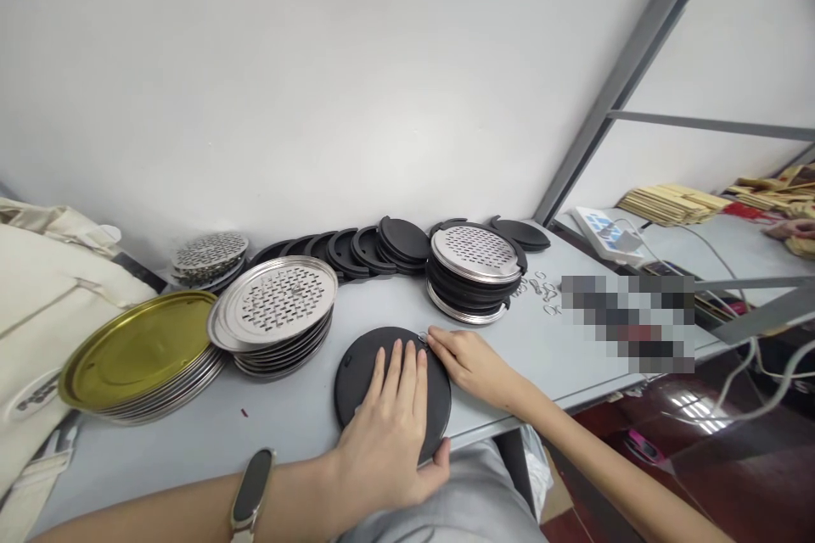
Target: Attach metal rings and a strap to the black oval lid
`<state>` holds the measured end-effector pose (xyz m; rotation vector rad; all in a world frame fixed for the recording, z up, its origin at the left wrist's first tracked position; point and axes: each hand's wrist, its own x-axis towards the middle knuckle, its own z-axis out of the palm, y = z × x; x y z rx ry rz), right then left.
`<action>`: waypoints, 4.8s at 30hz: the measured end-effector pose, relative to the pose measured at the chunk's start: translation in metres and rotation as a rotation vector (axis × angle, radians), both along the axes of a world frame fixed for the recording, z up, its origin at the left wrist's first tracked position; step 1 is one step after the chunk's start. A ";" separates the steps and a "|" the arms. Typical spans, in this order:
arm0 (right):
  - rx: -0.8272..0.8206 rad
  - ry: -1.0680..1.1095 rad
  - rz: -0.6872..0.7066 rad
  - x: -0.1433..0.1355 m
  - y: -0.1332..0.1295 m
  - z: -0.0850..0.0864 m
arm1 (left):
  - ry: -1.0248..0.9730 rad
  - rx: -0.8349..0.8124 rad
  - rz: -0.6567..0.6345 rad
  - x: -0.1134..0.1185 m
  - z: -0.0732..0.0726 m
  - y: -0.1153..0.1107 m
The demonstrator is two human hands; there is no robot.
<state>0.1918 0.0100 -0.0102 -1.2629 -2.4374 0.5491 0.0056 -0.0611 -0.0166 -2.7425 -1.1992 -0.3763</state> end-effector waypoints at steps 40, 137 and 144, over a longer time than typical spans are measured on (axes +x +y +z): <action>0.021 0.064 -0.073 0.005 -0.002 -0.004 | 0.007 0.007 0.048 -0.002 -0.005 0.005; 0.311 -0.201 -0.131 0.003 -0.011 -0.003 | 0.046 0.018 -0.032 -0.005 -0.003 0.009; 0.385 -0.217 -0.104 0.002 -0.015 -0.008 | 0.019 0.046 0.007 -0.004 -0.007 0.011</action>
